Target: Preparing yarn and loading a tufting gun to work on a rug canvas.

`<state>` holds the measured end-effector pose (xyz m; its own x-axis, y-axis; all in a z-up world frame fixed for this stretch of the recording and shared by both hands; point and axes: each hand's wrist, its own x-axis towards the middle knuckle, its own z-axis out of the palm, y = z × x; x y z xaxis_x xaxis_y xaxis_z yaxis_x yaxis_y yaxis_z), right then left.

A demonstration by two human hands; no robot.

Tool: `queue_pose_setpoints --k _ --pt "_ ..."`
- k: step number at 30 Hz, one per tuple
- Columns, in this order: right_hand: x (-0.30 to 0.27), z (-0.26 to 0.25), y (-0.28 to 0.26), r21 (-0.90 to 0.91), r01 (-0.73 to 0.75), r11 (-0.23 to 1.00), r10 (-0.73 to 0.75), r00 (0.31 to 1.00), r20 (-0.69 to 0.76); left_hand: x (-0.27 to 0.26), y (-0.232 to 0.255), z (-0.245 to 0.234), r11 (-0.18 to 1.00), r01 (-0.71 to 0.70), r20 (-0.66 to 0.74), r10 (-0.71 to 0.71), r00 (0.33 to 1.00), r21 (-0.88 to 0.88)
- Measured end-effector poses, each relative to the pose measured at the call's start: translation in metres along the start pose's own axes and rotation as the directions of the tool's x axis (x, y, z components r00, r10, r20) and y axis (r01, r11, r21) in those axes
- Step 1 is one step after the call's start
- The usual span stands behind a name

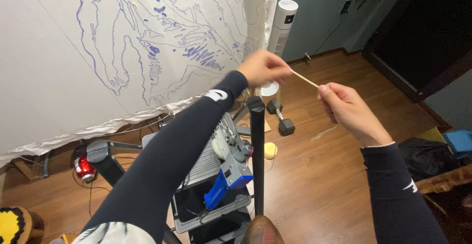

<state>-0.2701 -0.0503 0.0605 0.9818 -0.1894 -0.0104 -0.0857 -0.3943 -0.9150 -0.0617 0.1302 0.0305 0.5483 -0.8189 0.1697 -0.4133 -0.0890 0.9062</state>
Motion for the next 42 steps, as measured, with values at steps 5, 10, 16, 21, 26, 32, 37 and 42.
queue_pose_setpoints --k 5,10,16,21,26,32,37,42 --pt "0.027 0.010 -0.008 0.023 -0.007 1.000 0.008 0.998 -0.060 -0.001 -0.025 -0.052 0.926 -0.084 -0.110 0.133 0.985 0.368" --pt "0.076 0.043 -0.012 -0.079 0.045 0.996 -0.049 0.997 -0.054 0.020 -0.046 -0.029 0.887 -0.350 0.182 0.307 0.934 0.302" --pt "0.132 0.052 -0.028 -0.032 0.067 0.997 -0.065 0.996 0.067 0.045 -0.075 -0.045 0.972 -0.051 0.307 0.121 0.944 -0.228" --pt "0.177 0.039 -0.039 -0.074 -0.064 0.995 0.073 0.988 0.137 0.037 -0.075 -0.117 0.992 -0.052 0.064 0.060 0.996 -0.117" --pt "0.213 0.047 -0.063 -0.006 -0.070 0.998 0.069 0.971 0.229 0.015 -0.061 -0.151 0.994 0.059 -0.005 -0.059 0.998 0.096" --pt "0.235 0.078 -0.111 0.036 0.173 0.984 -0.172 0.889 0.425 0.013 -0.081 -0.141 0.947 -0.128 0.021 0.140 0.990 -0.294" --pt "0.243 0.077 -0.131 0.047 -0.110 0.993 0.080 0.900 0.428 -0.016 -0.062 -0.173 0.917 0.067 0.002 -0.072 0.997 -0.393" --pt "0.255 0.086 -0.117 0.285 -0.186 0.940 -0.003 0.833 0.554 -0.042 -0.051 -0.203 0.923 0.147 -0.088 -0.189 0.978 -0.355"
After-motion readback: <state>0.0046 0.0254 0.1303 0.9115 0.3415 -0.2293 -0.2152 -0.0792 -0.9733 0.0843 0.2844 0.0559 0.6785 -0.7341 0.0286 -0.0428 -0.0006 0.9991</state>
